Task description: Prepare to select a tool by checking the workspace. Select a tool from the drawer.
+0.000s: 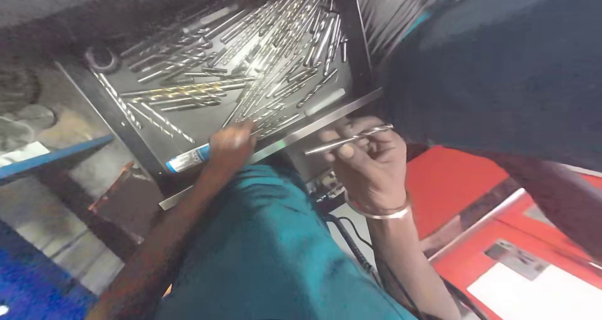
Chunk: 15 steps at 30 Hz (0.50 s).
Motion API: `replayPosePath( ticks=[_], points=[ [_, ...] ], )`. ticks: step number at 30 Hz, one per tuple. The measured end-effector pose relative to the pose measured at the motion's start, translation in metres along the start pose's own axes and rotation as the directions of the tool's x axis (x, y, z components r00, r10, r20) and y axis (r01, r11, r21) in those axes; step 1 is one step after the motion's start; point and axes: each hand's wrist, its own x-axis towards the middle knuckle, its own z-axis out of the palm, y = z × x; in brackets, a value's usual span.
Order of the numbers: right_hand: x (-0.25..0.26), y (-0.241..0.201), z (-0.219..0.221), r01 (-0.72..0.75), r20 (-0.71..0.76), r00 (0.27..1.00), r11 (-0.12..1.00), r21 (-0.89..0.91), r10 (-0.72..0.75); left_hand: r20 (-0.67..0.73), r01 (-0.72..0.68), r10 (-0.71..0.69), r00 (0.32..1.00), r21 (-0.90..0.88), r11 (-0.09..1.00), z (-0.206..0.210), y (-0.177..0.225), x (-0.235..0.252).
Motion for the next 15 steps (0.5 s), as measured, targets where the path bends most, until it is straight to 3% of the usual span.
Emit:
replayPosePath(
  ticks=[6, 10, 15],
  points=[
    [0.0, -0.005, 0.009, 0.01, -0.021, 1.0, 1.0, 0.022, -0.01, -0.003, -0.017, 0.017, 1.0, 0.003, 1.0, 0.002, -0.002, 0.001],
    [0.001, -0.009, 0.011, 0.019, -0.011, 1.0, 1.0, -0.002, -0.02, -0.085, -0.081, 0.084, 0.993, 0.034, 0.996, 0.009, -0.006, 0.0],
    [-0.001, -0.01, 0.013, 0.037, -0.024, 0.999, 0.999, -0.032, -0.038, 0.047, 0.003, -0.003, 0.999, -0.001, 1.0, 0.0, 0.001, 0.002]
  ],
)
